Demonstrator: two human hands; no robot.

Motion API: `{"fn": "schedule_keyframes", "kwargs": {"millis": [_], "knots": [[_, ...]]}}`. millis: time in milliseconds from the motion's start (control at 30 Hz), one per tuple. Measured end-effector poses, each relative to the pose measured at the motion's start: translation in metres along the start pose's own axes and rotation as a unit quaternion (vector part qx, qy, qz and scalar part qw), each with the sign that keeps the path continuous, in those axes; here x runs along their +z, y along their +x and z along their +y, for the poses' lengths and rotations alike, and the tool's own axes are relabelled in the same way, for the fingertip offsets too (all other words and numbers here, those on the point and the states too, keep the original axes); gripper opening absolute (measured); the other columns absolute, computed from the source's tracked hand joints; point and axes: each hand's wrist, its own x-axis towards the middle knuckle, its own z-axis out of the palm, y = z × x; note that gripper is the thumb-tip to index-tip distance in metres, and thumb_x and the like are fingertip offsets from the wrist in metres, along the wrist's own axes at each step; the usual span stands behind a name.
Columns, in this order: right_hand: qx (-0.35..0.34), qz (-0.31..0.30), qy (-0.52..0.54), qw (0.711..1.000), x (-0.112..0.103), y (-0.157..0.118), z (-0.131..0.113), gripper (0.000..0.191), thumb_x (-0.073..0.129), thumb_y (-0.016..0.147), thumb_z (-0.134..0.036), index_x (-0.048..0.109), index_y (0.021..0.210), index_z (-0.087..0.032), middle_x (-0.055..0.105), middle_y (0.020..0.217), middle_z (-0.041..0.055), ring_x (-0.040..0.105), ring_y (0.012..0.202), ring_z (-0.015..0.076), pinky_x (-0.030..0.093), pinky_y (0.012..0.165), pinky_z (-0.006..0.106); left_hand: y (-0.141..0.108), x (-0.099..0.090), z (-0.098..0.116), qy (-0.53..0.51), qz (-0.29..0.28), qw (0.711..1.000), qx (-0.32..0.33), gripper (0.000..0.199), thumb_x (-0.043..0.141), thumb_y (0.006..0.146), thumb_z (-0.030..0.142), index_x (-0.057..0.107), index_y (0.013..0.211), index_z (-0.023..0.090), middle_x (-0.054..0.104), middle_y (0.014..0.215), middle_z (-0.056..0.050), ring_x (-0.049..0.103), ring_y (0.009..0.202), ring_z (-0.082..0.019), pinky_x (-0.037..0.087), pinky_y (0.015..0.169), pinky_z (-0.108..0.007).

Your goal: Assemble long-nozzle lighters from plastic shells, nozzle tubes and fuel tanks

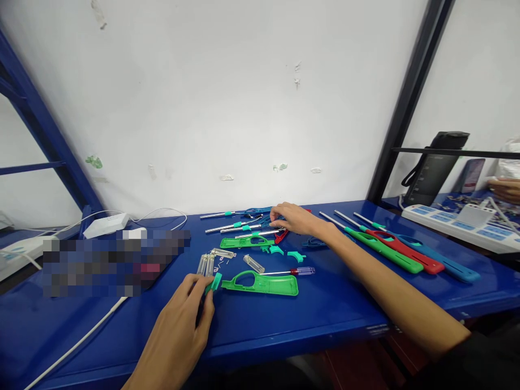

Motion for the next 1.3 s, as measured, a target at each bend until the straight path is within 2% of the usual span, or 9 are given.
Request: {"fn": "schedule_keyframes", "kwargs": {"millis": [300, 467, 667, 833, 1033, 1100, 1167, 1233, 1300], "knots": [[-0.062, -0.018, 0.012, 0.998, 0.009, -0.001, -0.011, 0.035, 0.066, 0.100, -0.039, 0.064, 0.130, -0.019, 0.066, 0.133, 0.0103, 0.068, 0.112, 0.0246, 0.058, 0.094, 0.048, 0.001, 0.000, 0.000, 0.018, -0.019, 1.000, -0.010, 0.039, 0.031, 0.106, 0.023, 0.064, 0.126, 0.021, 0.066, 0.115, -0.011, 0.069, 0.101, -0.027, 0.060, 0.079, -0.040], [-0.042, 0.004, 0.011, 0.999, 0.015, 0.003, -0.011, 0.035, 0.065, 0.101, -0.039, 0.064, 0.130, -0.019, 0.066, 0.131, 0.0102, 0.068, 0.110, 0.0238, 0.059, 0.093, 0.046, 0.000, 0.001, 0.002, 0.024, -0.017, 1.000, -0.009, 0.038, 0.031, 0.107, 0.022, 0.065, 0.125, 0.021, 0.065, 0.116, -0.011, 0.069, 0.102, -0.027, 0.059, 0.077, -0.037], [0.024, 0.087, 0.014, 0.996, -0.009, 0.000, -0.013, 0.033, 0.065, 0.101, -0.039, 0.065, 0.127, -0.019, 0.068, 0.127, 0.0094, 0.069, 0.104, 0.0218, 0.060, 0.088, 0.043, -0.002, -0.001, 0.002, 0.030, -0.031, 0.999, 0.007, 0.034, 0.035, 0.104, 0.021, 0.067, 0.113, 0.020, 0.064, 0.106, -0.010, 0.067, 0.094, -0.026, 0.059, 0.078, -0.038], [0.024, 0.156, 0.041, 0.987, -0.031, -0.005, -0.029, 0.030, 0.058, 0.104, -0.042, 0.067, 0.120, -0.019, 0.072, 0.115, 0.0077, 0.069, 0.095, 0.0193, 0.059, 0.086, 0.041, -0.002, -0.002, 0.001, 0.010, -0.024, 1.000, -0.004, 0.034, 0.037, 0.104, 0.021, 0.069, 0.113, 0.019, 0.064, 0.102, -0.009, 0.068, 0.093, -0.025, 0.058, 0.080, -0.039], [-0.007, 0.145, 0.082, 0.986, -0.040, -0.014, -0.072, 0.038, 0.045, 0.107, -0.048, 0.073, 0.110, -0.023, 0.078, 0.108, 0.0091, 0.069, 0.088, 0.0217, 0.053, 0.078, 0.038, -0.005, -0.006, -0.004, 0.111, -0.018, 0.992, -0.048, 0.035, 0.040, 0.104, 0.020, 0.073, 0.117, 0.014, 0.065, 0.100, -0.011, 0.069, 0.091, -0.029, 0.059, 0.075, -0.041], [-0.015, 0.122, 0.096, 0.988, -0.043, -0.020, -0.090, 0.040, 0.044, 0.107, -0.050, 0.074, 0.111, -0.025, 0.078, 0.108, 0.0078, 0.070, 0.087, 0.0213, 0.052, 0.076, 0.037, -0.007, -0.010, -0.005, 0.156, 0.006, 0.987, -0.045, 0.034, 0.045, 0.105, 0.023, 0.072, 0.122, 0.013, 0.067, 0.101, -0.013, 0.069, 0.092, -0.030, 0.059, 0.074, -0.042], [-0.016, 0.096, 0.112, 0.989, -0.047, -0.029, -0.108, 0.039, 0.045, 0.107, -0.050, 0.075, 0.111, -0.026, 0.079, 0.105, 0.0058, 0.070, 0.084, 0.0198, 0.051, 0.073, 0.035, -0.007, -0.013, -0.005, 0.174, 0.061, 0.983, -0.016, 0.035, 0.048, 0.105, 0.027, 0.068, 0.131, 0.013, 0.067, 0.106, -0.014, 0.068, 0.095, -0.031, 0.059, 0.073, -0.041], [-0.010, 0.076, 0.126, 0.989, -0.051, -0.039, -0.123, 0.038, 0.046, 0.107, -0.049, 0.075, 0.104, -0.026, 0.078, 0.097, 0.0041, 0.068, 0.077, 0.0182, 0.048, 0.067, 0.032, -0.006, -0.017, -0.004, 0.157, 0.125, 0.979, 0.030, 0.040, 0.049, 0.106, 0.030, 0.060, 0.142, 0.018, 0.066, 0.117, -0.015, 0.067, 0.101, -0.031, 0.059, 0.076, -0.040], [-0.004, 0.061, 0.137, 0.989, -0.051, -0.048, -0.137, 0.038, 0.046, 0.107, -0.049, 0.076, 0.098, -0.026, 0.077, 0.087, 0.0024, 0.066, 0.069, 0.0168, 0.046, 0.063, 0.031, -0.003, -0.019, -0.002, 0.114, 0.160, 0.977, 0.081, 0.045, 0.050, 0.107, 0.032, 0.051, 0.151, 0.023, 0.062, 0.130, -0.015, 0.065, 0.110, -0.030, 0.059, 0.083, -0.040]]}}
